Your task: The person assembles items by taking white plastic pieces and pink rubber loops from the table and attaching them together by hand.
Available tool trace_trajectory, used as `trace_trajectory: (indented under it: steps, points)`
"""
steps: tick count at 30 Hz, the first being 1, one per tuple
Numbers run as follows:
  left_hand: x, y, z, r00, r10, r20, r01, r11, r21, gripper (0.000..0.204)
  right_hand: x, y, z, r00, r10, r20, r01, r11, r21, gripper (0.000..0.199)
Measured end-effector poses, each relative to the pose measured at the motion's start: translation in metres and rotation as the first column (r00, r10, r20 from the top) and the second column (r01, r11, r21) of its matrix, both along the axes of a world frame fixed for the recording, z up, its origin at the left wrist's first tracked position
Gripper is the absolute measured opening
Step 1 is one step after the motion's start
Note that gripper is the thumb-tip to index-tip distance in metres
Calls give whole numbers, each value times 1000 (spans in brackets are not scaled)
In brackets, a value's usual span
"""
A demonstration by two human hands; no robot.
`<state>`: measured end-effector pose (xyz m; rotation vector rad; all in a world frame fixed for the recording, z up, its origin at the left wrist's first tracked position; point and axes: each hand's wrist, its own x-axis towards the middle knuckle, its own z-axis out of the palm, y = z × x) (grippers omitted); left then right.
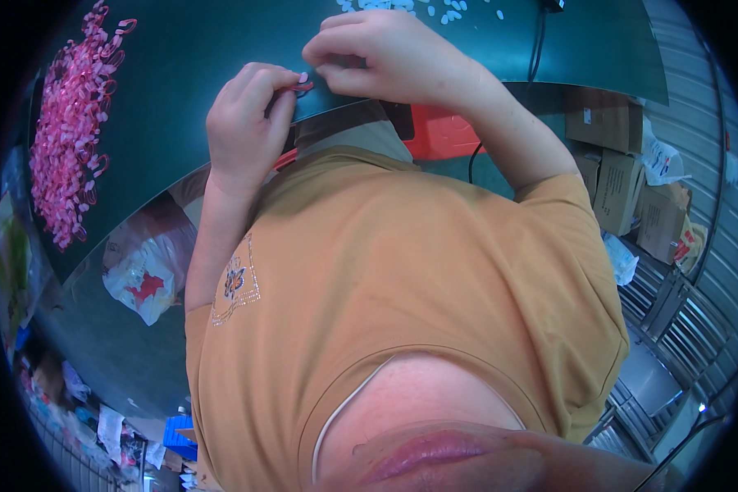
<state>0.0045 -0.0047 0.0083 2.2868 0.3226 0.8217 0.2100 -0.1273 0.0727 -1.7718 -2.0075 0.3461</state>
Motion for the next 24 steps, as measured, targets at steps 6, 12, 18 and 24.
trace_trajectory:
  steps: [6,12,18,24]
  points:
    - [5,1,-2,999,-2,50,-4,994,108,15,-3,-11,-31,913,-16,-407,55,995,84,17]
    - [6,1,-4,996,9,87,-19,992,122,14,-11,-14,-50,910,-40,-413,93,990,110,17]
    - [4,1,-4,999,18,48,-24,993,116,14,-9,-8,-56,965,-16,-262,76,972,220,12]
    - [5,1,-3,997,21,74,-30,993,118,13,-11,-10,-49,996,-20,-87,42,966,257,10]
